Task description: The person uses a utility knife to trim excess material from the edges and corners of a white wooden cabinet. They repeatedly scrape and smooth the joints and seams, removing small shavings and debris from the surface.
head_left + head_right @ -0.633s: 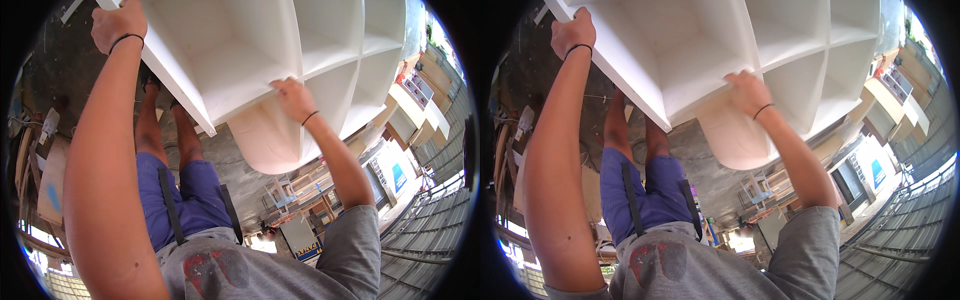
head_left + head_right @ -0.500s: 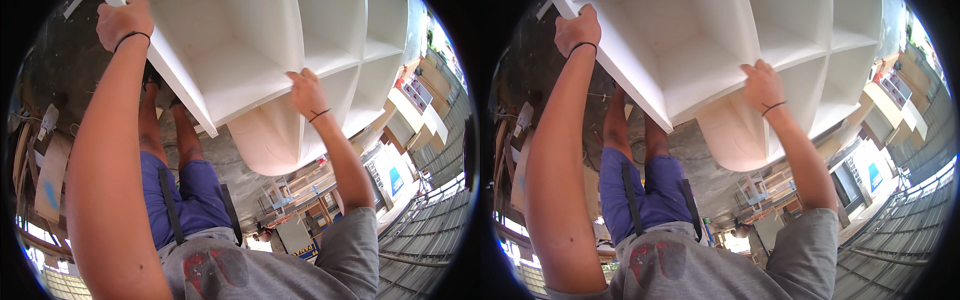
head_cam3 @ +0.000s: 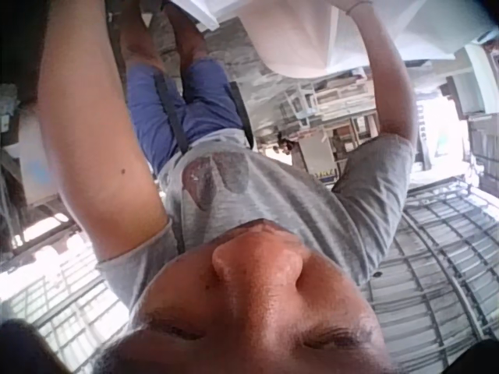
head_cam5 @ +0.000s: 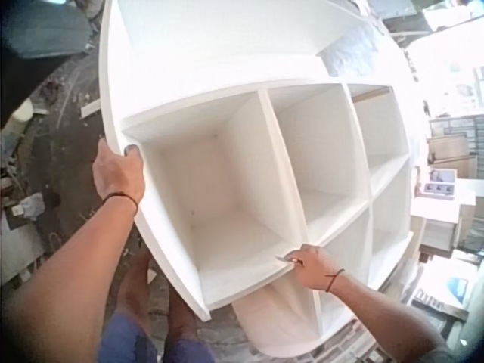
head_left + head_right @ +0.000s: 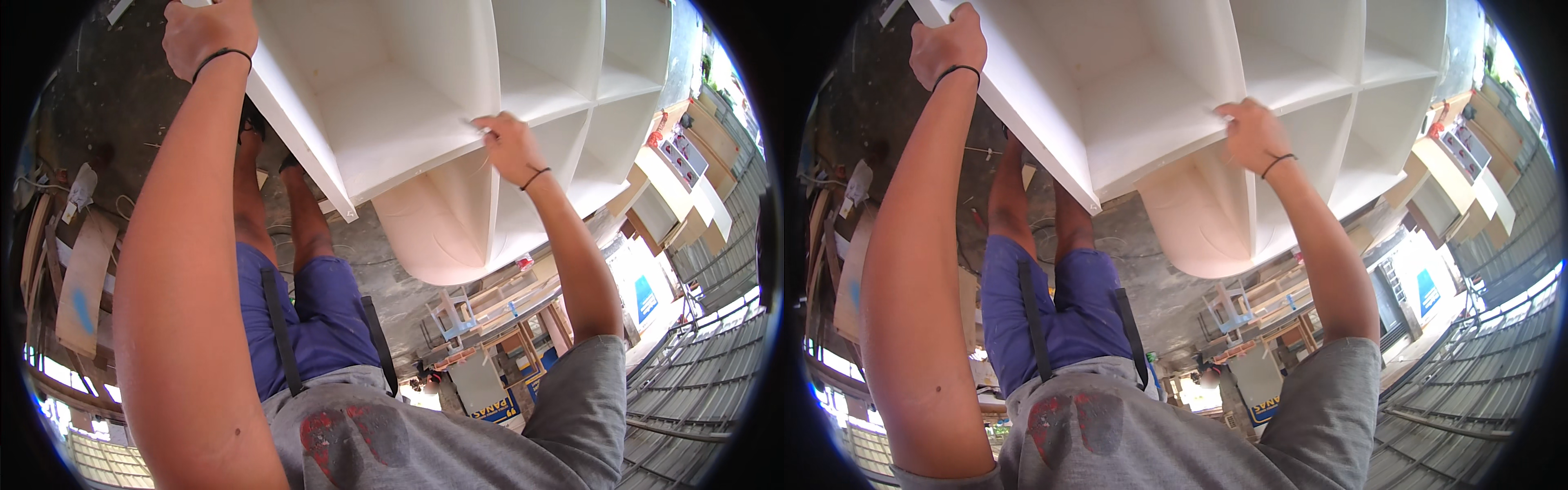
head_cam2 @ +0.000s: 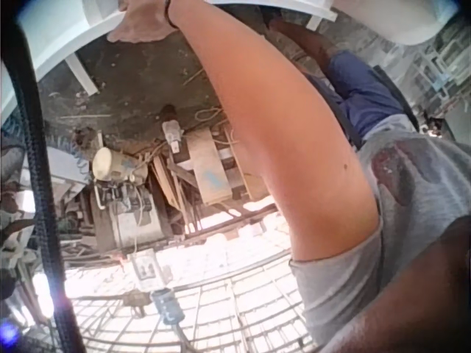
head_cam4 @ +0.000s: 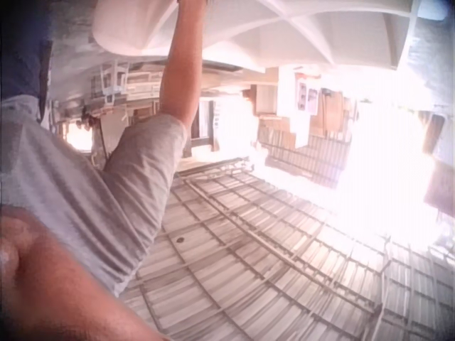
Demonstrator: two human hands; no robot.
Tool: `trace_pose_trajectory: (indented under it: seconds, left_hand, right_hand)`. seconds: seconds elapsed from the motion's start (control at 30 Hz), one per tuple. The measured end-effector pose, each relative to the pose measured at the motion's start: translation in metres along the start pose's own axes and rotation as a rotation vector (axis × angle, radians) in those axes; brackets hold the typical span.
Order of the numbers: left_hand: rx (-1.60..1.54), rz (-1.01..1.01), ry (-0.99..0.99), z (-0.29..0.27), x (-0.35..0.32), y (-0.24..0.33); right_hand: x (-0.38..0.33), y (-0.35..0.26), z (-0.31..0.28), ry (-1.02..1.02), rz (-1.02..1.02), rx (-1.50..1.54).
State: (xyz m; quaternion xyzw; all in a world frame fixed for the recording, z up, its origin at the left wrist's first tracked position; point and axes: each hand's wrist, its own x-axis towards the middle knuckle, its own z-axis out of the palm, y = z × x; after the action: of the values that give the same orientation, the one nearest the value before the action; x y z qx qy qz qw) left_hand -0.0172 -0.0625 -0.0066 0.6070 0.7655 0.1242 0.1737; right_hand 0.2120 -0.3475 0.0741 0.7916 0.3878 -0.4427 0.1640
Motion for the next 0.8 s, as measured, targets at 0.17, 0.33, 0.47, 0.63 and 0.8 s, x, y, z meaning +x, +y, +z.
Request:
trace_pose_trajectory:
  seconds: [0.17, 0.33, 0.47, 0.63, 0.8]
  left_hand:
    - [-0.008, -0.006, -0.037, -0.004, -0.003, 0.004]
    - [-0.037, -0.016, -0.085, -0.015, -0.011, 0.017]
    - [-0.007, 0.026, -0.048, -0.010, -0.002, 0.008]
    - [0.037, 0.077, 0.043, 0.003, 0.002, -0.002]
    - [-0.010, 0.033, -0.057, -0.008, 0.000, 0.005]
  right_hand:
    - [-0.005, 0.008, -0.006, 0.104, -0.229, -0.409]
    - [-0.007, 0.017, 0.011, 0.159, -0.191, -0.417]
    - [0.001, 0.007, 0.021, 0.113, -0.053, -0.172]
    - [-0.007, 0.015, 0.005, 0.158, -0.118, 0.017]
    - [-0.014, 0.018, 0.009, 0.224, -0.225, -0.279]
